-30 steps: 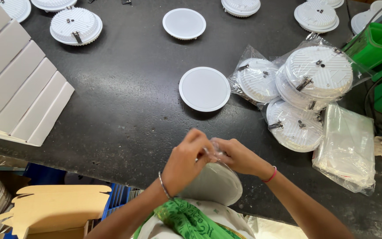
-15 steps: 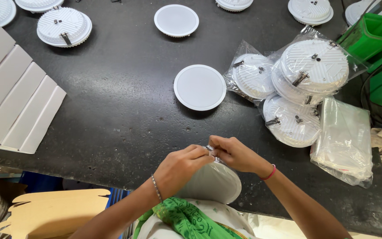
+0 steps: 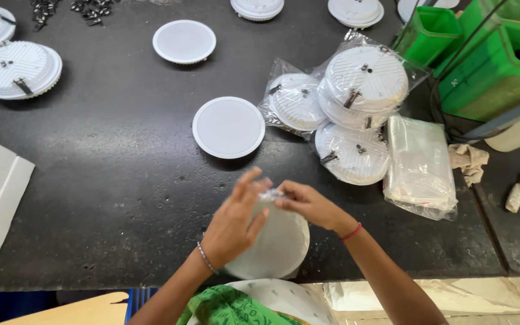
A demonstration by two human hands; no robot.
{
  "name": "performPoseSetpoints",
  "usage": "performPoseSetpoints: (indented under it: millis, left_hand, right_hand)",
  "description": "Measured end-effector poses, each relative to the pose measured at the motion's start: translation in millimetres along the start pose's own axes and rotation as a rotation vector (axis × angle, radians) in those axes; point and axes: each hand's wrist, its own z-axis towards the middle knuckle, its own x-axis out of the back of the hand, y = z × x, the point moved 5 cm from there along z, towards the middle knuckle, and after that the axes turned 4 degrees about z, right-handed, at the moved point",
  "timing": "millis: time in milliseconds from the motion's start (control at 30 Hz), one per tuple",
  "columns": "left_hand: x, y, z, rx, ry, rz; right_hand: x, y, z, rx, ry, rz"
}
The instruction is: The person takes round white LED panel light fixtures from the workbench, opens a clear plastic bag, and slides each fixture inside, then sets the bagged fixture on a growing pile. They repeat this bagging cycle for successive fixtures and occasionally press the bag closed around the light.
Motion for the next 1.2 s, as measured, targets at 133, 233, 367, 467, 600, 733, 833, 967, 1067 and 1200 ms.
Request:
performPoseSetpoints:
  millis: [133, 233, 367, 467, 600, 733, 833, 967, 1067, 1200]
  left_hand:
    - [-30.4, -56.3, 1.2, 0.275, 0.079, 0.051]
    - [-59.6, -85.8, -7.8, 0.482, 0.009, 0.042]
    - [-108.9, -98.5, -20.2, 0.876, -0.135, -0.475]
    - [-127.2, -95.5, -8.5, 0.865, 0.023, -0.583]
    - [-157.6, -95.2, 18.6, 0.82, 0.144, -0.802]
    - [-181.1, -85.0, 42.2, 0.688, 0.157, -0.887]
    - [-182.4, -77.1, 45.7, 0.69, 0.129, -0.868]
    - [-158.8, -59.4, 49.7, 0.618, 0.129, -0.039]
    - [-142.5, -24.2, 55.3, 0.365, 0.454, -0.012]
    - [-140.8, 24.4, 63.8, 0.241, 0.497, 0.099]
  right_hand:
    - [49.6, 16.3, 8.1, -0.049, 0.308, -0.089]
    - [84.8, 0.1, -4.0, 0.157, 0.671, -0.33]
    - [113.1, -5.9, -58.5, 0.272, 0.809, -0.105]
    - [127.3, 3.2, -113.7, 0.258, 0.903, -0.047]
    - [155.4, 24.8, -185.0, 0.24, 1.08, 0.002]
    - [184.6, 48.4, -251.2, 0.064, 1.364, -0.309]
    - [199.7, 48.0, -270.6, 0.163, 1.405, -0.788]
    - [233.1, 50.4, -256.9, 0.218, 1.284, -0.898]
    - [262.8, 44.3, -242.1, 0.198, 1.145, -0.947]
    - [296.3, 44.9, -229.9, 0.09, 1.011, -0.982]
